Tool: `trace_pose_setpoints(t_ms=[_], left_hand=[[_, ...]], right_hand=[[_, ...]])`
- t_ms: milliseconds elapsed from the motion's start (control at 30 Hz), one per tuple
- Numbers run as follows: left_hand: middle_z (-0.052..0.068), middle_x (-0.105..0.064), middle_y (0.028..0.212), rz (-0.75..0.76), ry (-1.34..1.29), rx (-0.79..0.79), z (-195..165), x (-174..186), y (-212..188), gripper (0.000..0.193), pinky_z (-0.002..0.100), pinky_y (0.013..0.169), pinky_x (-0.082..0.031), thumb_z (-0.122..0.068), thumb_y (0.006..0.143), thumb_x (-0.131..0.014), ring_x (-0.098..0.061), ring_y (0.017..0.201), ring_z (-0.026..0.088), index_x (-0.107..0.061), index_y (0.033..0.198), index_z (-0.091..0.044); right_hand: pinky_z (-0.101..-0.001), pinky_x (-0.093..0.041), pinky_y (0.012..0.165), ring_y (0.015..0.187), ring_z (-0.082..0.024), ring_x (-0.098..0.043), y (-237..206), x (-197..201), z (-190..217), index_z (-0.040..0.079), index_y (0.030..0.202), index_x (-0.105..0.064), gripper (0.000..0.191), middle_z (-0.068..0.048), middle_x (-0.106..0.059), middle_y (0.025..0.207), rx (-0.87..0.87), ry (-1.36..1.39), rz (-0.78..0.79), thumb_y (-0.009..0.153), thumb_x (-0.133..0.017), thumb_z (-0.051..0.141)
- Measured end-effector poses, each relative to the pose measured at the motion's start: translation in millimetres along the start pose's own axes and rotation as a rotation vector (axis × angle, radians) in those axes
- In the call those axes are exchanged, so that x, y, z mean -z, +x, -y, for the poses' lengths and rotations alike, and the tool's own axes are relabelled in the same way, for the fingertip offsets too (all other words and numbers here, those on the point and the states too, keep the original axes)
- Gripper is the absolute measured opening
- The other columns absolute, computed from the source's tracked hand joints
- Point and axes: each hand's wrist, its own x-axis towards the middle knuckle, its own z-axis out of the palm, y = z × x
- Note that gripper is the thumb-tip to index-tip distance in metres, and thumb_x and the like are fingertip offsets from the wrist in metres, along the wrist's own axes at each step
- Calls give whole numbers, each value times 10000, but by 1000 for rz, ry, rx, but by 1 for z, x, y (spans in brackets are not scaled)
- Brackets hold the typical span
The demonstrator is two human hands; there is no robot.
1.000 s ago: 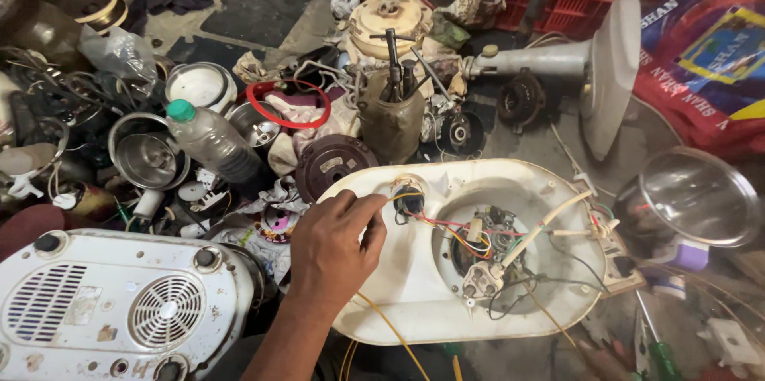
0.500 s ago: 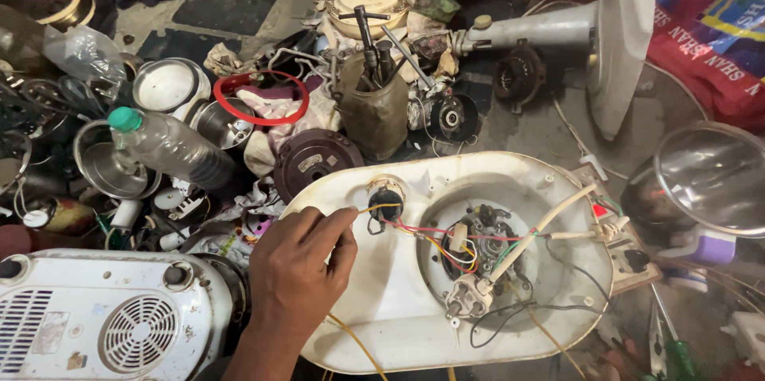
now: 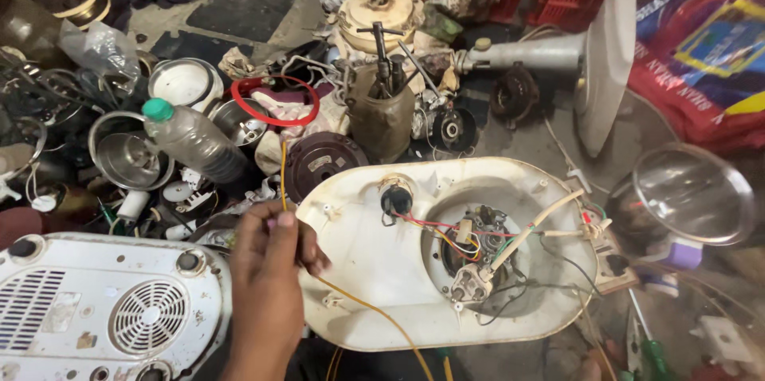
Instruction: The person is repairing a white plastic appliance, likely a fan, by manipulating its internal wiring and motor components. They use their hands to adjust wires and test connections within the disassembled casing.
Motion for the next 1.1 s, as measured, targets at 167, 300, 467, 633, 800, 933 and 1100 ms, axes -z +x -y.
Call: trace_pose_setpoints(t_ms=[167,300,467,633,800,933,1100], left_hand=[[177,-720,926,106,-366,581,17,-7,-63,201,405,583,-607,-195,946,-566,-721,742,259,-532,1090,-60],[256,-759,1062,282,-626,684,44,-26,-101,265,407,710,-641,-228,953,-585,-772,879,292,-477,1135,-68],[192,-735,892,140,-690,494,35,-12,-89,289,343,729,-602,-208,1001,-563,-718,792,243,-526,1189,9],[77,-662,789,73,-564,614,10,2,-69,321,290,683,-542,-227,998,-565,-661,729,161,-653,1216,-9],[25,-564,719,2,-394,492,1,-4,-39,309,294,627,-506,-242,1026,-514,-582,645,149,-675,1120,4],[76,-627,803,-171,-46,-43,1,-9,27,291,380,653,-488,-208,1066,-490,-586,683,234,-687,1051,5],[201,-731,881,-347,536,-318,11,-1,69,240,505,747,-520,-183,989,-523,-693,833,424,-701,1023,-26]], right_hand=[[-318,-587,723,793,-173,-767,-58,2,73,140,1124,-728,254,-100,-748,852,256,267,-99,874,-697,173],[-311,-601,687,754,-176,-778,-141,7,175,135,1101,-736,239,-104,-751,814,613,308,-74,866,-710,168],[-303,-618,642,705,-181,-791,-180,34,264,130,1072,-746,220,-110,-755,767,811,253,-158,855,-726,162],[-350,-614,610,687,-252,-788,-180,42,309,107,1039,-740,211,-124,-770,774,873,224,-16,832,-751,147],[-385,-593,657,746,-303,-753,-181,50,337,64,1034,-738,210,-144,-761,864,895,244,24,828,-734,105],[-421,-566,749,821,-326,-713,-146,74,365,34,993,-725,115,-167,-741,919,850,145,-79,905,-697,102],[-503,-541,844,872,-421,-696,-58,80,405,36,956,-788,318,-242,-730,914,709,-283,58,919,-669,328]])
